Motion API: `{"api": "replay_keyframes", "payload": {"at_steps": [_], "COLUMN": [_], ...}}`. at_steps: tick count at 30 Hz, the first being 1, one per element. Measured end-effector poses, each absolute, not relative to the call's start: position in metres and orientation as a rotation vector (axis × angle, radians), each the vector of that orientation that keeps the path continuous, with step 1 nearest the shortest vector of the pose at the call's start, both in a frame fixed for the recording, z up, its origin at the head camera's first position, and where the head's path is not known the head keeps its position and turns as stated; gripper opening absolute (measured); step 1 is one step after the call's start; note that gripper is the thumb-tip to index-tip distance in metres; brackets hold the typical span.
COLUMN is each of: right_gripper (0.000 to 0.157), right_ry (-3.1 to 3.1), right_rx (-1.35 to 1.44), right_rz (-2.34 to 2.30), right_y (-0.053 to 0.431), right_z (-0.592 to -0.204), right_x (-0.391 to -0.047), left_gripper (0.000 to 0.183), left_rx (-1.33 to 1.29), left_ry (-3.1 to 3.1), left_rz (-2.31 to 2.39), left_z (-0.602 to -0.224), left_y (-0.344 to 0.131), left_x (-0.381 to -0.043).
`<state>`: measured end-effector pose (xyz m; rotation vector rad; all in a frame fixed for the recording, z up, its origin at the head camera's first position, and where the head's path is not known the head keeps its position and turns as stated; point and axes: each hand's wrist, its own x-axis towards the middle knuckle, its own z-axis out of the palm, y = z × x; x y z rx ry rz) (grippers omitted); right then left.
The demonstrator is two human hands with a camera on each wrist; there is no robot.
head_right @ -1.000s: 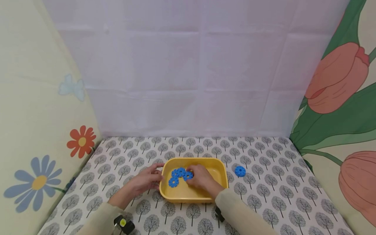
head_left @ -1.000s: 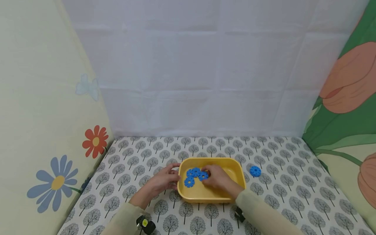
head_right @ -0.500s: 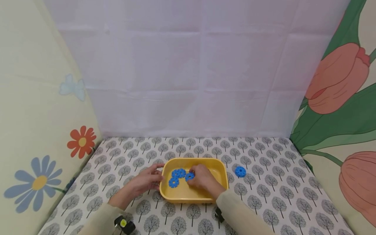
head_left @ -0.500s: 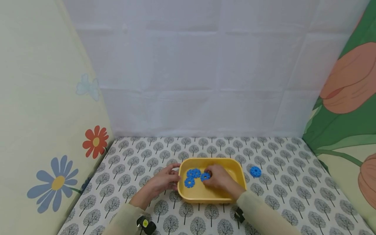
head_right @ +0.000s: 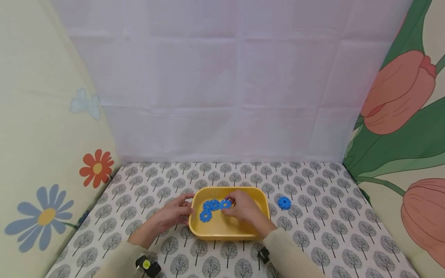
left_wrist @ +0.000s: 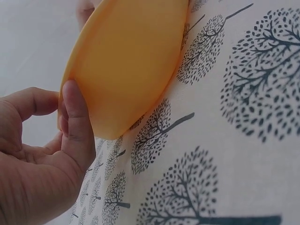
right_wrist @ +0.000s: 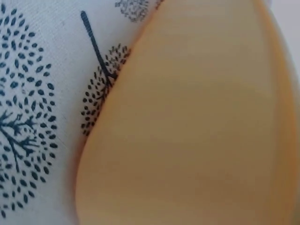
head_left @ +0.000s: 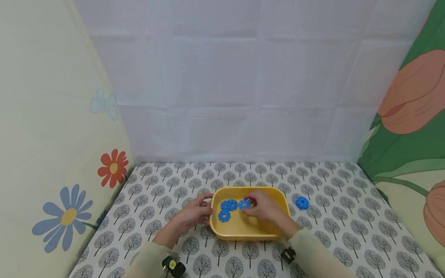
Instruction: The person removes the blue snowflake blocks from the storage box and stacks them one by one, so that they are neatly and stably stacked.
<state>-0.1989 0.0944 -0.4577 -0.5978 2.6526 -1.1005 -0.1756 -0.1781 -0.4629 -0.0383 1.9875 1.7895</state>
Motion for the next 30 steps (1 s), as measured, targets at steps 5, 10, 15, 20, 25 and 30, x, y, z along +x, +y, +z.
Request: {"api": "replay_keyframes", "payload": {"at_steps": [5,10,15,20,25,30], "right_gripper": [0.042,0.04,0.037,0.038,0.039,0.04], "right_ry": [2.692,2.743,2.811,2.857,2.896,2.931], "right_rx": [-0.613,-0.601,-0.6,-0.581,-0.583,-0.589], "right_rz": [-1.151,-1.203,-1.205,-1.2,-1.225,-1.241], "right_y": [0.103,0.114,0.127,0.141,0.156,0.172], "right_z": [-0.453,-0.448,-0.443,-0.437,-0.436,-0.436], "right_x": [-0.193,-0.188,-0.183,-0.18,-0.178,-0.177], "left_gripper": [0.065,0.065,0.064,0.063,0.064,0.063], "left_rx": [-0.038,-0.031,-0.032,-0.015,-0.004,0.001], "left_ry": [1.987,2.001,2.008,2.001,1.996,1.994], "left_rz": [1.796,1.795,1.795,1.797,1.8,1.802], "left_z": [-0.464,-0.464,-0.464,-0.465,-0.465,-0.466], "left_y": [-0.177,-0.177,-0.176,-0.177,-0.177,-0.177], "left_x": [-0.176,-0.176,-0.176,-0.175,-0.175,-0.175]}}
